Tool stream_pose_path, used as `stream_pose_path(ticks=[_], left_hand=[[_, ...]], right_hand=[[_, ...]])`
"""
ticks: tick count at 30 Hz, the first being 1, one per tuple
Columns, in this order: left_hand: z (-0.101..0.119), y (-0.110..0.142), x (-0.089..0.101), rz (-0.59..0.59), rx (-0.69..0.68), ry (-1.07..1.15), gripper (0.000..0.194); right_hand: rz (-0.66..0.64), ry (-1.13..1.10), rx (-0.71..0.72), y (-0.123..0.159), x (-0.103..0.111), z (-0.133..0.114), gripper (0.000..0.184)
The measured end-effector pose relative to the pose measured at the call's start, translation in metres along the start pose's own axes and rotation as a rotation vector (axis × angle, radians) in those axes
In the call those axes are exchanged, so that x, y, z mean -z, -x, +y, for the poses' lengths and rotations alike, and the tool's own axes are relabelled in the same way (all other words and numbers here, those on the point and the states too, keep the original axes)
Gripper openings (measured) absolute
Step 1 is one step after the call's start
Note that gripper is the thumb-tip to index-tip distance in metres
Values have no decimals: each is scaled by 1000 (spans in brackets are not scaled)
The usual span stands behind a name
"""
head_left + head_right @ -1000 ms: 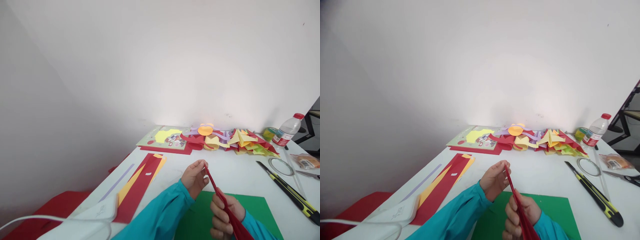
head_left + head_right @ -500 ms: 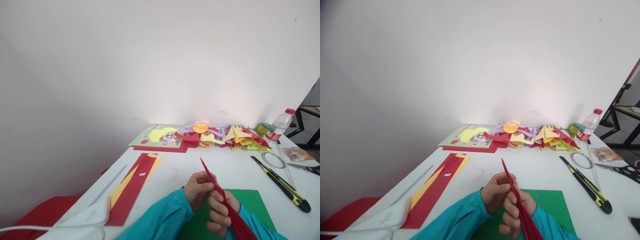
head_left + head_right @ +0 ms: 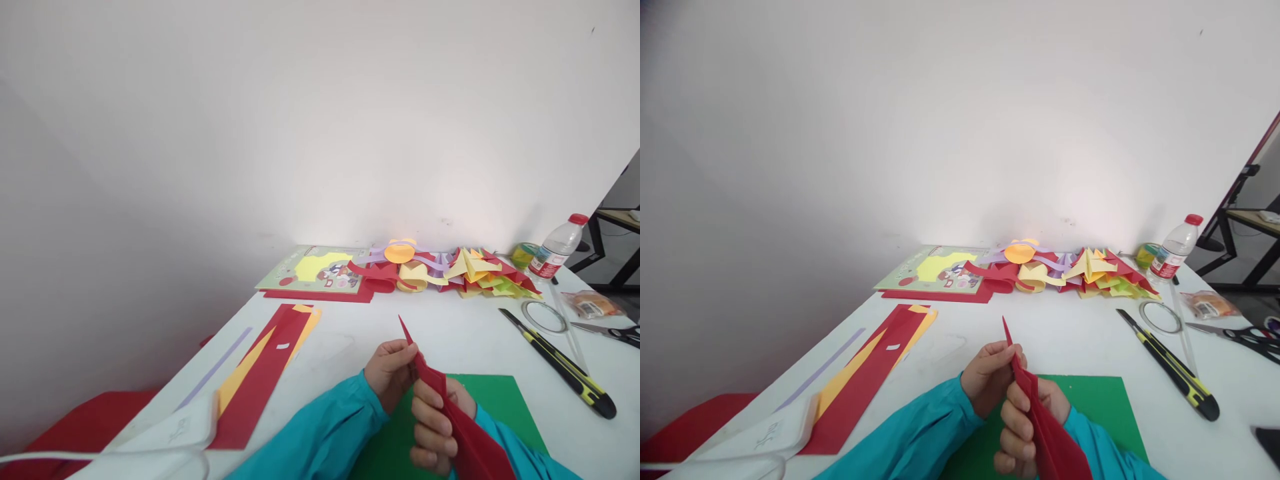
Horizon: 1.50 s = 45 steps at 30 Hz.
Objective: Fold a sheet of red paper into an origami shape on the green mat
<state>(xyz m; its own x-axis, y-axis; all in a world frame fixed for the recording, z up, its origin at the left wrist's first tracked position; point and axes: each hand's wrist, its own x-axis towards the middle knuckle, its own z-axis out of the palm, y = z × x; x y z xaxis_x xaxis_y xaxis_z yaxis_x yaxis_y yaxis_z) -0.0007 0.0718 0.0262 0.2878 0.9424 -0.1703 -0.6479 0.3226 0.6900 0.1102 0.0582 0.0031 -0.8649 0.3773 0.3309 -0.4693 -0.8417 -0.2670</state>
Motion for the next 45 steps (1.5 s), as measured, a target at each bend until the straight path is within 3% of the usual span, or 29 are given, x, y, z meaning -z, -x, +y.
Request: stream_pose_path(ticks=[8, 12, 17, 22, 25, 30, 34, 39, 45], left_hand=[[9, -2, 0, 24, -92, -14, 29], [13, -5, 1, 64, -78, 4, 31], [11, -8, 3, 84, -57, -62, 39], [5, -6, 6, 19, -116, -517, 44], [4, -4, 6, -28, -113, -711, 49], [5, -4, 7, -64, -104, -689, 48], [10, -6, 11, 3, -212, -757, 46], [16, -4, 7, 2, -252, -846, 45], [13, -3, 7, 20, -257, -840, 44]], right_hand=[[-71, -61, 53, 2, -5, 0, 31], [23, 50, 14, 1, -5, -5, 34], [311, 341, 84, -1, 7, -14, 46], [789, 835, 105, 1, 5, -23, 51], [892, 987, 90, 1, -6, -27, 53], [946, 1020, 52, 0, -11, -31, 61], [931, 1189, 130, 2, -7, -37, 54], [884, 1413, 70, 3, -9, -42, 53], [855, 1476, 104, 4, -11, -42, 50]])
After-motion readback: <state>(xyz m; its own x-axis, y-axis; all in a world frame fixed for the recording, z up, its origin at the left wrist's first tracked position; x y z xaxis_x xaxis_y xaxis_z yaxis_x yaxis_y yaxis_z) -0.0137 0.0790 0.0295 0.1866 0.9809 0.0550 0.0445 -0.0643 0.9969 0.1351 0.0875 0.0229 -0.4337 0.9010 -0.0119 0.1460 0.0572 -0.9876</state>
